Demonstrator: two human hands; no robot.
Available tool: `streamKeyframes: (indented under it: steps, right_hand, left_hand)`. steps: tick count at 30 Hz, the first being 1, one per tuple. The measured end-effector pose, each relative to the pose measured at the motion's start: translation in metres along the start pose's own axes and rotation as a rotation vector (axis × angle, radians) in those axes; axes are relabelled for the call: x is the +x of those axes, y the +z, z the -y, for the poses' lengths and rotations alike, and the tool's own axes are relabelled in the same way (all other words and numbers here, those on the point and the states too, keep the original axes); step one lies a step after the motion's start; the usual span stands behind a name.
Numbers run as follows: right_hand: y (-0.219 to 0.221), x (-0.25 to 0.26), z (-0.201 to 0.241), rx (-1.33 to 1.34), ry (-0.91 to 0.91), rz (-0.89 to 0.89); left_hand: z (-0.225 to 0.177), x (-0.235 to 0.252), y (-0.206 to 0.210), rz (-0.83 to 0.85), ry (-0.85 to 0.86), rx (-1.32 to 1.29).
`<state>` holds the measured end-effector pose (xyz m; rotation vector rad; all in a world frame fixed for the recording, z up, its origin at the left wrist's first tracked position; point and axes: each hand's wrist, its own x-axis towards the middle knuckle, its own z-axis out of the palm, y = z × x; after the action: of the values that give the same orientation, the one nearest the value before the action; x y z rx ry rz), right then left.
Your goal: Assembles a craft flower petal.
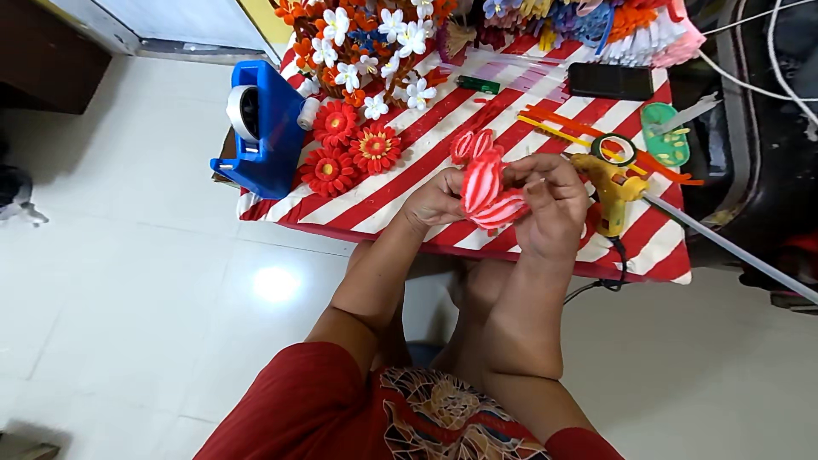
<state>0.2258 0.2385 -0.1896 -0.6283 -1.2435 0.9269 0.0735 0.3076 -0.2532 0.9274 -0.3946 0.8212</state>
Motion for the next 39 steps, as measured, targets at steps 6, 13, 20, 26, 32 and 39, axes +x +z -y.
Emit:
streamKeyframes:
  steps: [6,13,20,26,32,39]
  right_hand:
    - [-0.029,-0.002,0.014,-0.130,-0.009,-0.159]
    - [-0.043,-0.003,0.008,-0.235,-0.136,-0.244]
    - [-0.052,-0.001,-0.010,-0.317,-0.156,-0.177]
    - [-0.047,-0.002,-0.018,-0.483,-0.074,-0.147]
    - [-0.038,-0.001,-0.025,-0.449,-0.077,-0.109]
    - [-0.041,-0.001,-0.028,-0.399,-0.063,-0.111]
  left_hand:
    - [0.001,0.007,0.004,-0.018,-0.195,0.181]
    - [-0.011,0.004,-0.003,-0.258,0.017,0.226]
    - [-0.038,-0.002,-0.011,-0.350,0.180,0.175]
    - [-0.035,0.000,-0.010,-0.295,0.243,0.038]
    - [-0.025,0.003,-0.009,-0.300,0.235,-0.022]
    - [-0.016,0.007,-0.007,-0.354,0.213,-0.036]
